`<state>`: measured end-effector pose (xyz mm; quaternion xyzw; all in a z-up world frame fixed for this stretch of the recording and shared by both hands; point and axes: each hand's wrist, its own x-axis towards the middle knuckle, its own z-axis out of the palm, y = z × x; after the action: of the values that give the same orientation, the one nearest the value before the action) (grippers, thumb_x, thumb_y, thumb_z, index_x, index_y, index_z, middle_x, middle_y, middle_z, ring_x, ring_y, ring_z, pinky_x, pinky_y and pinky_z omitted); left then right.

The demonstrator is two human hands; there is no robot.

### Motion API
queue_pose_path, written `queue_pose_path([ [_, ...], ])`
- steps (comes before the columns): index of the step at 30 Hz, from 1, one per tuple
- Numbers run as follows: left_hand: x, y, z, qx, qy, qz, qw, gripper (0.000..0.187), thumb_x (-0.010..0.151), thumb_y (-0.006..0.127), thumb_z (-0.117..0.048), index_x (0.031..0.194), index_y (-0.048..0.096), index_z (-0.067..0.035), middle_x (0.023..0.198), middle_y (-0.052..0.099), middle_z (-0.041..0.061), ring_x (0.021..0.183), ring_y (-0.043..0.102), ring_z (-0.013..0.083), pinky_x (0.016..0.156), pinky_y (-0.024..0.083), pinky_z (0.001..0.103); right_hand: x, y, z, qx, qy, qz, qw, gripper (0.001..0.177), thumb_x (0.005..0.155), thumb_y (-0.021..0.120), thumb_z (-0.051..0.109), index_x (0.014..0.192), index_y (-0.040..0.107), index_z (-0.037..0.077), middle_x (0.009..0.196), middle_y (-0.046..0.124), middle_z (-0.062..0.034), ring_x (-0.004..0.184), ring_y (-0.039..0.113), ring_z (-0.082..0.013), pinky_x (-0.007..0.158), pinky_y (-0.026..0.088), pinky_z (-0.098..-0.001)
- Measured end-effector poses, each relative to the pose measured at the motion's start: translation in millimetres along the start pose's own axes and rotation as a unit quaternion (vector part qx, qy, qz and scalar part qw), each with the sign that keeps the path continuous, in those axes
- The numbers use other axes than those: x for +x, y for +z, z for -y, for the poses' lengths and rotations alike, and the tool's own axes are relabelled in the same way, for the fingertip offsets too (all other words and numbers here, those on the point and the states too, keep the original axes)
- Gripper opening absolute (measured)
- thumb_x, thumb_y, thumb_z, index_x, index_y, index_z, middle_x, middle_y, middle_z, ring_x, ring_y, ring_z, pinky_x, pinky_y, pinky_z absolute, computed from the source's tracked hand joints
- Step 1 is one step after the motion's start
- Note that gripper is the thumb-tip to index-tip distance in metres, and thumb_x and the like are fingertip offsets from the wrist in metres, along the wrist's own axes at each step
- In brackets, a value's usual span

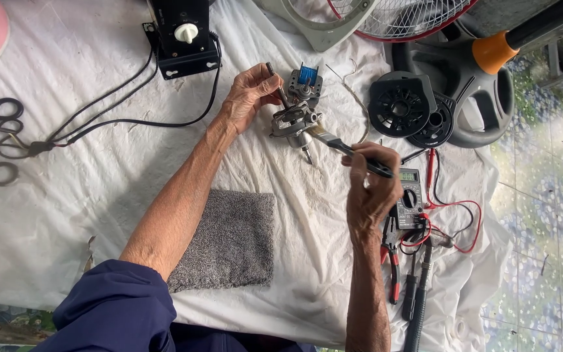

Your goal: Cleaning and repairing a small electric motor component using a brush and pliers.

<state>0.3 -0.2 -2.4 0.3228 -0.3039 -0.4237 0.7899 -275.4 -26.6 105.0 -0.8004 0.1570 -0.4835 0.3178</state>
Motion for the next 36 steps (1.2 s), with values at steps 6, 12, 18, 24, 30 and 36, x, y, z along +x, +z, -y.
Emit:
queue_pose_path([
  [6, 9, -5, 22, 0.019, 0.008, -0.055, 0.998, 0.026, 0.091, 0.082, -0.027, 0.092, 0.064, -0.009, 0.089, 0.073, 0.008, 0.077, 0.076, 0.0177, 0.071, 0.066, 0.028, -11, -7, -13, -0.085, -0.007, -0.052, 0.995, 0.009, 0.102, 0.06, 0.007, 0.099, 0.06, -0.001, 0.099, 0.067, -0.0185, 0.074, 0.075, -0.0256, 0.066, 0.062, -0.0345],
  [12, 7, -5, 21, 0.026, -0.001, -0.059, 0.998, 0.025, 0.091, 0.082, -0.027, 0.092, 0.064, -0.008, 0.088, 0.072, 0.007, 0.078, 0.075, 0.0185, 0.074, 0.064, 0.031, -48, 7, -51, -0.212, 0.029, -0.005, 0.977, 0.026, 0.092, 0.069, 0.004, 0.116, 0.068, 0.012, 0.12, 0.064, -0.0133, 0.1, 0.069, -0.035, 0.085, 0.058, -0.045],
  [18, 8, -7, 25, 0.023, -0.014, -0.067, 0.997, 0.025, 0.091, 0.082, -0.026, 0.093, 0.065, -0.008, 0.089, 0.073, 0.009, 0.08, 0.075, 0.0196, 0.076, 0.063, 0.032, -54, 15, -50, -0.209, 0.151, 0.099, 0.961, 0.035, 0.093, 0.065, 0.011, 0.127, 0.061, 0.007, 0.127, 0.056, -0.0221, 0.113, 0.062, -0.0478, 0.097, 0.053, -0.0577],
  [24, 13, -17, 34, -0.003, -0.007, -0.061, 0.998, 0.021, 0.091, 0.08, -0.021, 0.096, 0.066, -0.007, 0.091, 0.075, 0.01, 0.08, 0.077, 0.0232, 0.072, 0.065, 0.03, -56, 15, -50, -0.231, 0.178, 0.13, 0.948, 0.045, 0.091, 0.07, 0.019, 0.135, 0.059, 0.015, 0.135, 0.052, -0.0139, 0.121, 0.062, -0.038, 0.101, 0.052, -0.0508],
  [30, 12, -19, 35, -0.005, -0.005, -0.058, 0.998, 0.021, 0.092, 0.079, -0.022, 0.096, 0.065, -0.007, 0.092, 0.074, 0.01, 0.081, 0.077, 0.0229, 0.072, 0.065, 0.03, -53, 14, -43, -0.24, 0.185, 0.136, 0.943, 0.045, 0.093, 0.069, 0.021, 0.137, 0.058, 0.017, 0.136, 0.052, -0.0127, 0.124, 0.06, -0.0363, 0.104, 0.05, -0.0503],
  [36, 12, -16, 34, -0.006, -0.006, -0.059, 0.998, 0.021, 0.091, 0.08, -0.022, 0.097, 0.066, -0.007, 0.091, 0.075, 0.009, 0.08, 0.077, 0.0218, 0.071, 0.065, 0.03, -57, 13, -50, -0.262, 0.165, 0.139, 0.941, 0.045, 0.092, 0.064, 0.013, 0.137, 0.059, 0.018, 0.136, 0.052, -0.011, 0.124, 0.061, -0.0354, 0.102, 0.051, -0.0496],
])
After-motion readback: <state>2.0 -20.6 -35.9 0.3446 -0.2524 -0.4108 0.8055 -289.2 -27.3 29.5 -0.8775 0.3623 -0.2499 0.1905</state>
